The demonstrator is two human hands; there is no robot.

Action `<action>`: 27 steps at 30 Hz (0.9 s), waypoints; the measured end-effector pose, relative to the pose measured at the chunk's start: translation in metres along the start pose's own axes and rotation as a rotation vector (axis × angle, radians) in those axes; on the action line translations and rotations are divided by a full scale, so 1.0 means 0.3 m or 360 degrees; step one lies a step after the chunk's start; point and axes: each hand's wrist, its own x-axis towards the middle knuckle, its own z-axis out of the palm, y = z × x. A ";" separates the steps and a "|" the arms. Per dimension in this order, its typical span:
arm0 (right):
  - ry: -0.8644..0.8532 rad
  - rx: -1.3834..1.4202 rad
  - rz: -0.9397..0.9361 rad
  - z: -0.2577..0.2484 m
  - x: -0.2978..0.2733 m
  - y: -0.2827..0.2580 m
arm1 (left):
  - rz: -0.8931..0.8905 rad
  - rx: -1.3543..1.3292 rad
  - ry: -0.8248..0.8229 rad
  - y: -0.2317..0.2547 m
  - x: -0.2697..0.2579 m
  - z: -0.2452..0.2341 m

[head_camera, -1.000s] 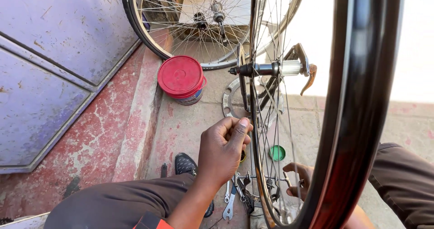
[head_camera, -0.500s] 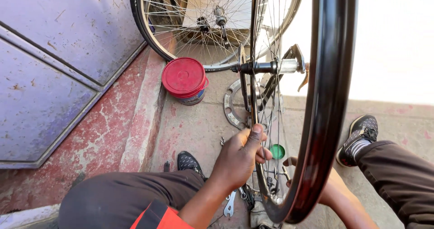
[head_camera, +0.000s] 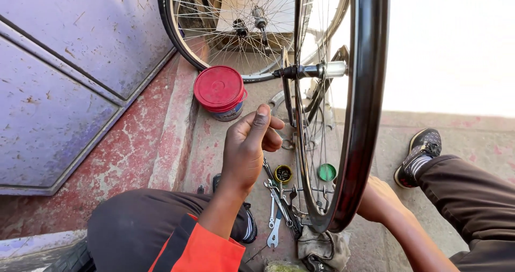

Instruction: The person sits on the floor and uses a spoke wrench to tighten the nipples on the bicycle wheel spokes. They rotate the wheel to access different spokes and continue adjusting the tension.

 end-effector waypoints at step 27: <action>0.0031 -0.0054 -0.0039 -0.032 -0.067 -0.037 | -0.0061 0.0084 -0.0008 -0.014 0.023 0.008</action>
